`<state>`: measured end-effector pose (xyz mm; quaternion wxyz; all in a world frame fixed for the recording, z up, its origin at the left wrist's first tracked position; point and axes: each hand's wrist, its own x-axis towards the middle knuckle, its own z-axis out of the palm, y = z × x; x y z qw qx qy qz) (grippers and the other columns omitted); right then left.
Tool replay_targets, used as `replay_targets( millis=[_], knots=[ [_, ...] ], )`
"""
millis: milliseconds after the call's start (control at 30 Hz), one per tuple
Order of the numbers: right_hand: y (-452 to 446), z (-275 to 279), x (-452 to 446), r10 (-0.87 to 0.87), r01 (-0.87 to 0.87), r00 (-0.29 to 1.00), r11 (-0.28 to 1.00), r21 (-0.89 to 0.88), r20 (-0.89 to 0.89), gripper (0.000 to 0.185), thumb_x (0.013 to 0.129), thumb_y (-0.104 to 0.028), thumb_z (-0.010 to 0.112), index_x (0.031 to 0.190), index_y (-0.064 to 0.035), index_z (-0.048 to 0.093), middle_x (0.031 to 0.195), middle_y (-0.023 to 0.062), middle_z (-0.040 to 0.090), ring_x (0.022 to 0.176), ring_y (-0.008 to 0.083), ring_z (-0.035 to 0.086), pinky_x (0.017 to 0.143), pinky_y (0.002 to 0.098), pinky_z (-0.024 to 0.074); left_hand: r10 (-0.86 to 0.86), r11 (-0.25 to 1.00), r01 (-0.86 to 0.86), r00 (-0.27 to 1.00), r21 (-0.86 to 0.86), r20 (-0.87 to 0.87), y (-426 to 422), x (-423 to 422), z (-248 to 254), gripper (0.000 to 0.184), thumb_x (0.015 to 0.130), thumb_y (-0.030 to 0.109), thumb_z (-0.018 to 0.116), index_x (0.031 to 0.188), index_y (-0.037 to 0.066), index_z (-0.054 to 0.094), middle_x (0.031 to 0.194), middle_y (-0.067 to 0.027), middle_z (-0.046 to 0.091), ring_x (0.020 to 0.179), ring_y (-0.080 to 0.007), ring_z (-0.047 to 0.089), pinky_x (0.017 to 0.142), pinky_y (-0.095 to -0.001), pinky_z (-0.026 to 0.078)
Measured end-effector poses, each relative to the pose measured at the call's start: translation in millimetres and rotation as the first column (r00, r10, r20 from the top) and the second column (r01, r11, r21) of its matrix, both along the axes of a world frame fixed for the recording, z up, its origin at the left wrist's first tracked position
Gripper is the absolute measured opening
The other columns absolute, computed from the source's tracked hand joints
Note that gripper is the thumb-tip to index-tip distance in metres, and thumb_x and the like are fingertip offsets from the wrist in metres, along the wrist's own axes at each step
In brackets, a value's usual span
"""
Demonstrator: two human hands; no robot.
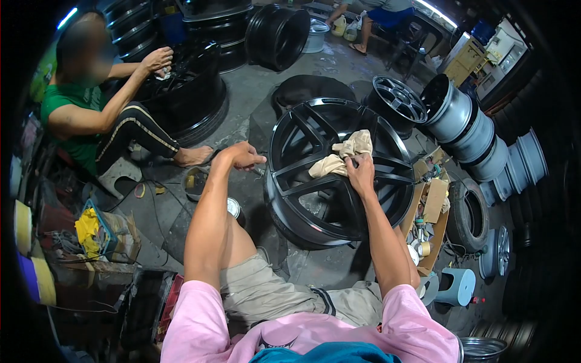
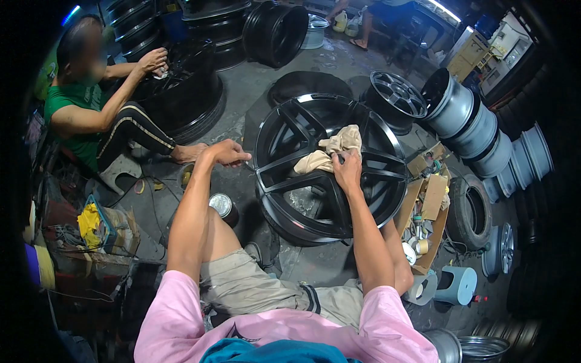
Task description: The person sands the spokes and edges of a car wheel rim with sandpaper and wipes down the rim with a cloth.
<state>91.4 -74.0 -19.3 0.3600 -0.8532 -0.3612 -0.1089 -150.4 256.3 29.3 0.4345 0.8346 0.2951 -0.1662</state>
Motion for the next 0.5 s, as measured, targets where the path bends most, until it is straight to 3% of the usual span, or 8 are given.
replay_targets(
  millis=[500],
  knots=[
    [0.1,-1.2,1.0,0.012,-0.012,1.000,1.000,0.012,0.024,0.033,0.092,-0.027,0.073,0.102,0.0036,0.078,0.099,0.0221,0.066,0.098,0.0390,0.065,0.090,0.0461,0.0515,-0.001,1.000,0.001,1.000,-0.001,0.028,1.0,0.1,-2.1,0.043,0.097,0.046,0.074,0.091,0.003,0.073,0.078,-0.0027,0.070,0.068,-0.0110,0.065,0.058,-0.0268,0.052]
  ],
)
